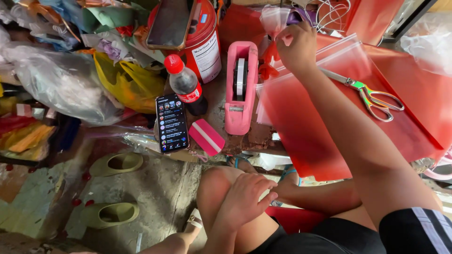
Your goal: Assembling a decorative bouquet by folding and attaching red and pink paper to a base
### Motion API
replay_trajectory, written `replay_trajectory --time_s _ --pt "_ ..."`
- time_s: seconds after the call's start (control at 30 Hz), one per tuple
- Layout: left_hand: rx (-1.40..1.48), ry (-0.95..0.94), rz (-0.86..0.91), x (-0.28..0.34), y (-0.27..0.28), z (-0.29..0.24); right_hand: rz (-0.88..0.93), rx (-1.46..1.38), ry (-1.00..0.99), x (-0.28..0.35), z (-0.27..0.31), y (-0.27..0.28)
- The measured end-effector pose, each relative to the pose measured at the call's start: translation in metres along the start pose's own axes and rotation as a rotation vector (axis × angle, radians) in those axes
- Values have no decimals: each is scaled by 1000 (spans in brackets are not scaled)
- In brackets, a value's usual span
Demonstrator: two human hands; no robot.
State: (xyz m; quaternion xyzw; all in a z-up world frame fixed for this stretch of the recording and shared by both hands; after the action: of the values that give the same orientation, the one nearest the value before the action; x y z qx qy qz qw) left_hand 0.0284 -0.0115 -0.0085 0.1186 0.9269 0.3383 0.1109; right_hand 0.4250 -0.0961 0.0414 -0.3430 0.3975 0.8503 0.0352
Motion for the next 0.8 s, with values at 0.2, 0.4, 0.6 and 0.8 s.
replay_trajectory --time_s 0.2,0.4,0.6,0.8 --pt "77 -44 -26 -7 1 -10 -248 -68 321 -20 46 11" --pt "134 -68 -1 -14 8 -17 -125 282 456 -62 66 -29" --pt "218 -58 -18 -17 16 -15 455 889 -55 -86 40 -73" --pt "218 -49 -19 -15 15 -7 136 568 1 -77 37 -78"
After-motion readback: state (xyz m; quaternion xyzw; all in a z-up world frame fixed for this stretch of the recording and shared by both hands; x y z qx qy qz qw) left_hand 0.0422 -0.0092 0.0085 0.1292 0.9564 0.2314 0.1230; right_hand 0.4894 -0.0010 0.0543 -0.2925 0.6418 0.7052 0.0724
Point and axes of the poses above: each hand's wrist, its own x-axis away from the middle knuckle, its own y-axis out of the back of the hand, z = x × y, the point moved 5 cm from there along -x, towards the middle knuckle, and after that the axes turned 11 degrees about x, right-handed, at the moved point
